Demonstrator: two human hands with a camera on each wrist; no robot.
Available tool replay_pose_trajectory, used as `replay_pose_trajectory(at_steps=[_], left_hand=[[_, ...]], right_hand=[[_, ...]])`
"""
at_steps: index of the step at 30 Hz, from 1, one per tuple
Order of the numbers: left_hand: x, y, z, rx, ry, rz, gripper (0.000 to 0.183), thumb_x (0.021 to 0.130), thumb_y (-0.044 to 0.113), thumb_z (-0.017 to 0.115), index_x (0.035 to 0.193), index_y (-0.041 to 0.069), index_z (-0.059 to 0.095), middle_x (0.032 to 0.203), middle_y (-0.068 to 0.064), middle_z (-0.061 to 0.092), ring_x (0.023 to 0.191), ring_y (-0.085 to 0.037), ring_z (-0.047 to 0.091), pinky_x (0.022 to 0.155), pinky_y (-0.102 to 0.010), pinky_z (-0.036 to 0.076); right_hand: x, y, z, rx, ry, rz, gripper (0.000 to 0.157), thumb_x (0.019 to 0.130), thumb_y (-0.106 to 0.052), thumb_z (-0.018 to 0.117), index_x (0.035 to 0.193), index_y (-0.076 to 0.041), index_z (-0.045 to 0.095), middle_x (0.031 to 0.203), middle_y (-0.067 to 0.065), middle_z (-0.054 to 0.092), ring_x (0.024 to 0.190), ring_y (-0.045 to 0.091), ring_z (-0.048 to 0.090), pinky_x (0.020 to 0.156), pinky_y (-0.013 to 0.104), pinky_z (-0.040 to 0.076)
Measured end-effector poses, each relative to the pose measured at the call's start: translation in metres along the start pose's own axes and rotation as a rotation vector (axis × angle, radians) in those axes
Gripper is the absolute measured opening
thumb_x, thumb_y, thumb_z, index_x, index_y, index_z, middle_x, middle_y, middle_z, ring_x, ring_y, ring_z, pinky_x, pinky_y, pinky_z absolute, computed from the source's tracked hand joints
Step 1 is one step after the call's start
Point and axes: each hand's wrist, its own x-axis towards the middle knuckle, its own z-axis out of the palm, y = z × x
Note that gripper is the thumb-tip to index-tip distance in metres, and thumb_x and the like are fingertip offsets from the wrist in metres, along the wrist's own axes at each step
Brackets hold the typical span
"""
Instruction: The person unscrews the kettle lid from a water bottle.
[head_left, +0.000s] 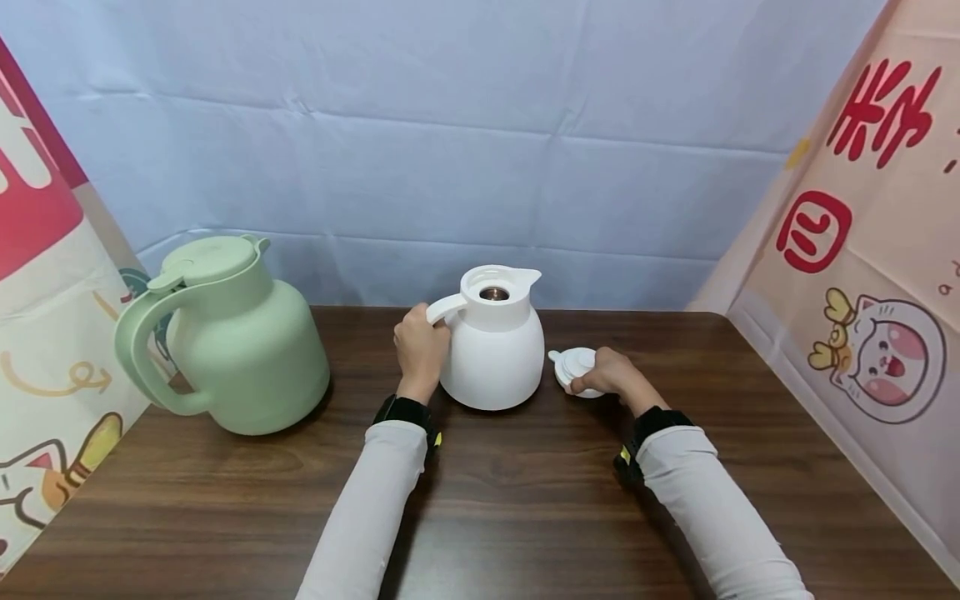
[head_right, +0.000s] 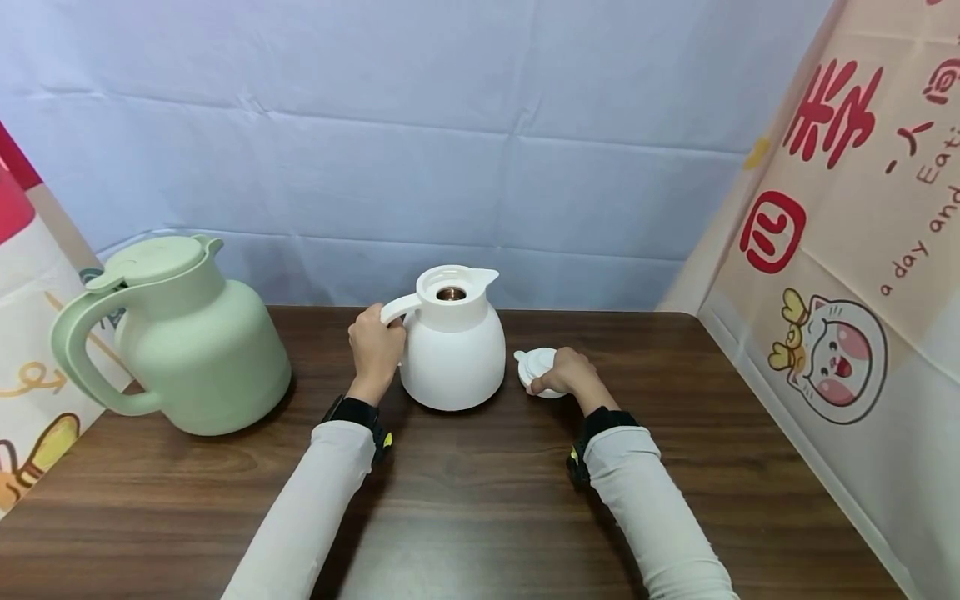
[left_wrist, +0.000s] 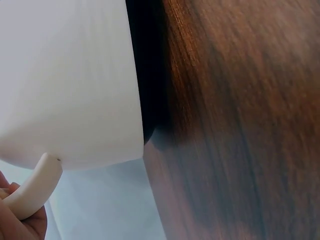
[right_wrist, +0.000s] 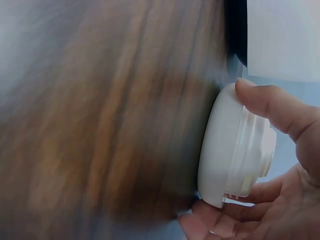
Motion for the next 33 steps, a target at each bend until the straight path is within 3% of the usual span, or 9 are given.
replay_pose_trajectory(at_steps=[9, 16, 22, 29, 33], left_hand=[[0.003, 0.002, 0.003, -0.009, -0.016, -0.023, 0.020, 0.075, -0.004, 0.057, 0.061, 0.005, 0.046, 0.053, -0.014, 0.051, 0.045, -0.022, 0.049, 0.045, -0.035, 0.037], [0.007, 0.001, 0.008, -0.002, -0.013, -0.055, 0.017, 0.076, -0.003, 0.058, 0.064, 0.003, 0.048, 0.057, -0.016, 0.054, 0.050, -0.026, 0.054, 0.047, -0.038, 0.042], [0.012, 0.001, 0.015, 0.011, -0.015, -0.052, 0.015, 0.077, -0.002, 0.058, 0.065, 0.003, 0.050, 0.058, -0.016, 0.054, 0.051, -0.026, 0.054, 0.046, -0.038, 0.042], [0.014, -0.002, 0.019, 0.018, -0.008, -0.067, 0.012, 0.078, -0.001, 0.058, 0.068, 0.002, 0.052, 0.061, -0.017, 0.057, 0.053, -0.026, 0.056, 0.046, -0.039, 0.045], [0.014, -0.002, 0.018, 0.022, -0.018, -0.077, 0.008, 0.078, 0.000, 0.059, 0.072, 0.001, 0.055, 0.065, -0.017, 0.059, 0.056, -0.027, 0.058, 0.050, -0.042, 0.050]], right_hand=[[0.013, -0.011, 0.002, -0.015, 0.026, 0.009, 0.076, 0.073, -0.036, 0.068, 0.121, 0.016, 0.039, 0.116, 0.031, 0.049, 0.097, 0.036, 0.049, 0.084, 0.045, 0.044], [0.020, -0.022, 0.005, -0.023, 0.042, 0.060, 0.077, 0.072, -0.039, 0.068, 0.122, 0.013, 0.041, 0.116, 0.028, 0.049, 0.097, 0.036, 0.049, 0.084, 0.046, 0.045], [0.022, -0.025, 0.003, 0.030, 0.058, 0.137, 0.074, 0.072, -0.041, 0.067, 0.122, 0.006, 0.041, 0.115, 0.027, 0.048, 0.097, 0.040, 0.047, 0.083, 0.058, 0.041], [0.025, -0.026, 0.005, 0.010, 0.088, 0.100, 0.075, 0.071, -0.041, 0.068, 0.120, 0.010, 0.043, 0.113, 0.028, 0.050, 0.094, 0.037, 0.050, 0.081, 0.046, 0.045], [0.024, -0.026, 0.007, 0.026, 0.103, 0.088, 0.078, 0.071, -0.041, 0.068, 0.122, 0.012, 0.042, 0.115, 0.029, 0.050, 0.097, 0.039, 0.050, 0.083, 0.047, 0.045]])
